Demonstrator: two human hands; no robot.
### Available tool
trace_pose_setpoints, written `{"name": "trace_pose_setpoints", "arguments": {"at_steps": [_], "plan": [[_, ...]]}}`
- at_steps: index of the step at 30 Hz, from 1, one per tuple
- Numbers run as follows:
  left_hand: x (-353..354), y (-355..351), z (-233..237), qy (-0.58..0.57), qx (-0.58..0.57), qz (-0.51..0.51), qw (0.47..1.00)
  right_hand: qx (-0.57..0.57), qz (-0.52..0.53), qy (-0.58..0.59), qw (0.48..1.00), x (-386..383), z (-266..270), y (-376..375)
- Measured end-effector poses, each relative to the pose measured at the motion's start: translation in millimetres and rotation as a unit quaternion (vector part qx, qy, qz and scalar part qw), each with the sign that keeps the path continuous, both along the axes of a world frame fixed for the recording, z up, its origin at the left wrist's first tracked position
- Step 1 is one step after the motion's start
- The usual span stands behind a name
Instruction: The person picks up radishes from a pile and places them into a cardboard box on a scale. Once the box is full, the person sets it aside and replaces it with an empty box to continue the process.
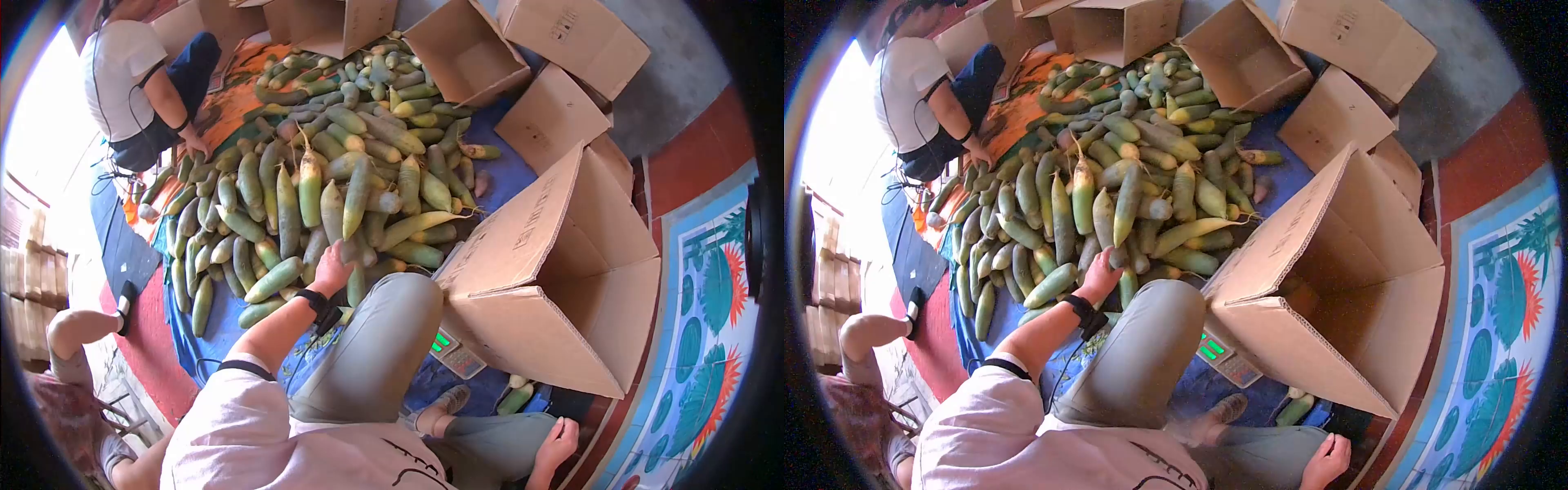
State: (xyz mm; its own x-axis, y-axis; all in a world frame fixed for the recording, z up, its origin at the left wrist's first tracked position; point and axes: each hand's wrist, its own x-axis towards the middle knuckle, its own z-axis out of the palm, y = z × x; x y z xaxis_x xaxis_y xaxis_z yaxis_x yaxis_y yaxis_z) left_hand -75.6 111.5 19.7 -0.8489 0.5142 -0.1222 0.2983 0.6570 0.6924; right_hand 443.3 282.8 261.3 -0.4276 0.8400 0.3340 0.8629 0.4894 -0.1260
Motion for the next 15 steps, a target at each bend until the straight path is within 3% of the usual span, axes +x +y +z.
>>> {"name": "trace_pose_setpoints", "arguments": {"at_steps": [3,5,8,11,13,15], "plan": [[-18,19,-12,-0.09,0.041,0.049,0.994,0.026,-0.007,0.027,0.999,-5,1,-2],[-40,32,-57,-0.204,0.105,0.121,0.966,0.015,0.001,0.014,1.0,-3,-1,0],[-45,43,-49,-0.256,0.137,0.191,0.938,0.014,0.005,0.009,1.0,-4,1,1],[-36,49,0,-0.329,0.17,0.227,0.901,0.011,-0.013,0.024,1.0,-10,5,-1],[-43,52,-9,-0.371,0.175,0.246,0.878,0.011,-0.025,0.023,0.999,-12,5,-1],[-51,54,-25,-0.36,0.129,0.222,0.897,0.011,-0.037,0.017,0.999,-9,7,-2]]}}
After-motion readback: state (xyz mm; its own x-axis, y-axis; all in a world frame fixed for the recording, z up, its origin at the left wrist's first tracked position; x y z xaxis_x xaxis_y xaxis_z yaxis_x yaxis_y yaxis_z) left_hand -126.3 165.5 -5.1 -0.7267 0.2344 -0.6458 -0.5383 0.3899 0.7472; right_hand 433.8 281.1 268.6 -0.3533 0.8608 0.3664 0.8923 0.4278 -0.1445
